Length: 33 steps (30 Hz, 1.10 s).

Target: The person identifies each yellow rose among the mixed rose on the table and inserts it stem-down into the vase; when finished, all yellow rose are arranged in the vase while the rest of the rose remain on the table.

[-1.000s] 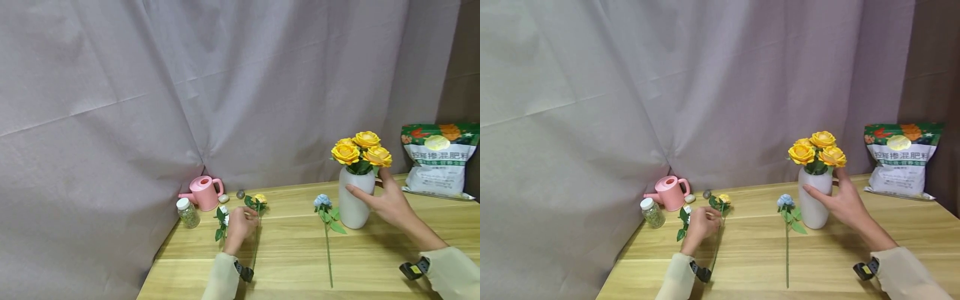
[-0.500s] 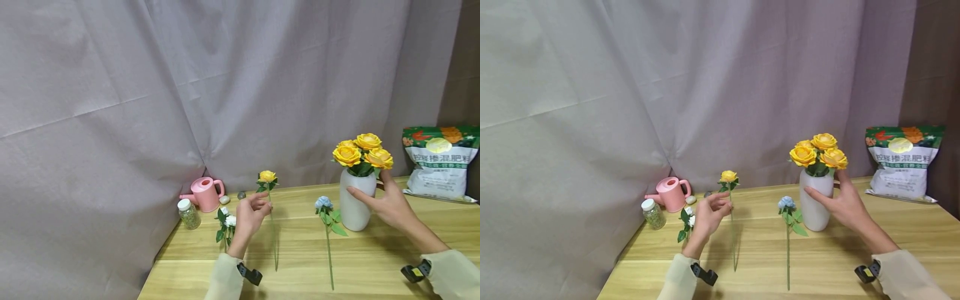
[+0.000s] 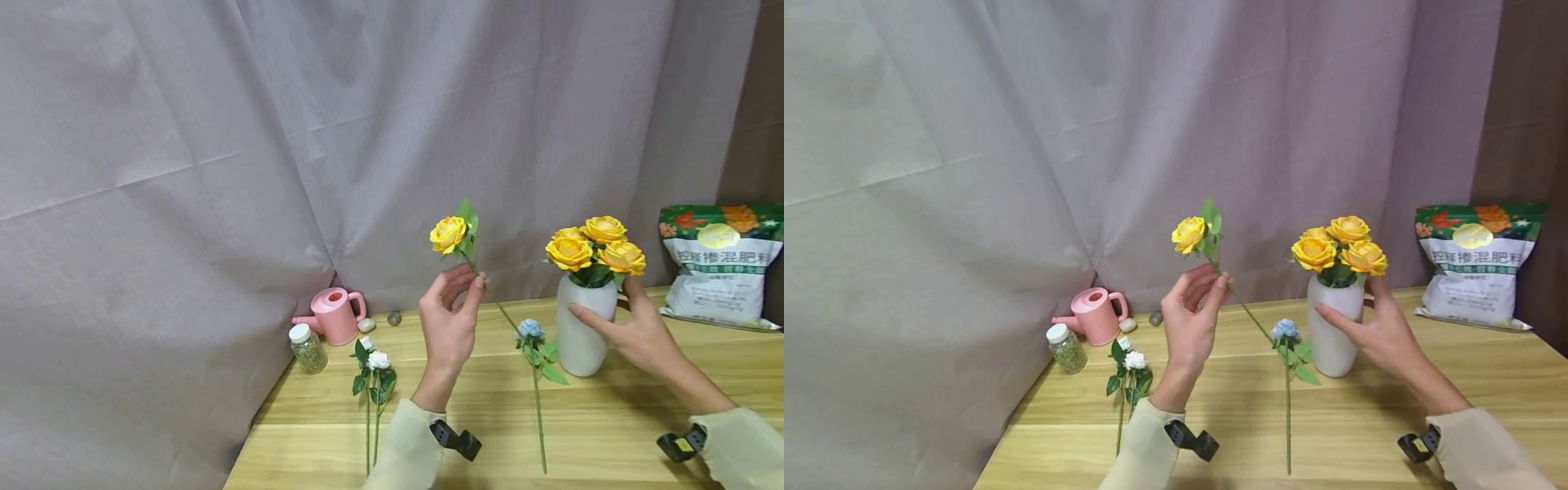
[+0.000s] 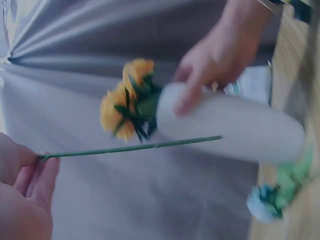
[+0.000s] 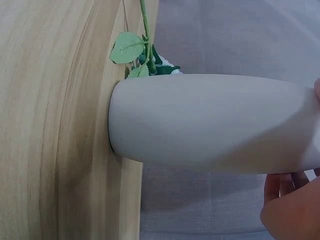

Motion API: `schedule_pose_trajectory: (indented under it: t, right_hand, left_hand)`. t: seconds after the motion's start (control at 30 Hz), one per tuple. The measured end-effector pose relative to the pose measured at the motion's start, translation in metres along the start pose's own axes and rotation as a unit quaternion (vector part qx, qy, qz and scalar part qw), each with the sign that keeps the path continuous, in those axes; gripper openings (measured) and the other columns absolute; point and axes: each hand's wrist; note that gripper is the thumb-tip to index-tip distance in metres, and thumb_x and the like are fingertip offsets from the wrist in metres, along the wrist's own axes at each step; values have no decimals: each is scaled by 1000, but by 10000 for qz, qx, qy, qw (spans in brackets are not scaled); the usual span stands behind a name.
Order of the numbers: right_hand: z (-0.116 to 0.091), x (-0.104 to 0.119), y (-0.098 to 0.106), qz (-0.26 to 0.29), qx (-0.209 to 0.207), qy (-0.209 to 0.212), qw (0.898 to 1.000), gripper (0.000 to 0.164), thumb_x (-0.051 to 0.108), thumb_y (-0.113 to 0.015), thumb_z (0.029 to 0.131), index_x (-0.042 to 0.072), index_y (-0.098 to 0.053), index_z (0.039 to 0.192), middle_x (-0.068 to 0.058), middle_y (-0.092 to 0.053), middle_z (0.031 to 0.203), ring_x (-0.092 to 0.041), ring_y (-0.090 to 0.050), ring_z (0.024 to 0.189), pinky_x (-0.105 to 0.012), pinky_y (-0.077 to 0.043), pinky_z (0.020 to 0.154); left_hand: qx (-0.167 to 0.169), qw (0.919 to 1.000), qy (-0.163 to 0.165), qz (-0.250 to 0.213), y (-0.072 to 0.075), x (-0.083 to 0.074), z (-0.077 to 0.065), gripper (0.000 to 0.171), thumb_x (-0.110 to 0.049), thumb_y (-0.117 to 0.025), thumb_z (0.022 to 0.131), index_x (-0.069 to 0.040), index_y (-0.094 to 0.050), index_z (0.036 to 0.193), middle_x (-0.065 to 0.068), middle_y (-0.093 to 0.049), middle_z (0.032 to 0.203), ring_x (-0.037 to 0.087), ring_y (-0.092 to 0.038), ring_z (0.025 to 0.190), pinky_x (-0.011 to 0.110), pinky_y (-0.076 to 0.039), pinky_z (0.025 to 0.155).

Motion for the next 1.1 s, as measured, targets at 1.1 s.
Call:
schedule_pose_trajectory:
  t: [1.1]
  right_hand:
    - [1,-4,-1,150,-73,47,9998,94,23,-80,87,38,-20,157,-6,-34,158,-15,-46,125,-3,-38,81]
  left_hand:
    - [158,9817,-1676,894,-88,-50,25,15,-4,-62,98,4,-62,111,20,-73,103,20,-74,99,19,-58,82]
Point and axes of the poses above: each hand's wrist, its own z-axis towards the middle knuckle, its own y-axis out of the back of the hand, x = y × z
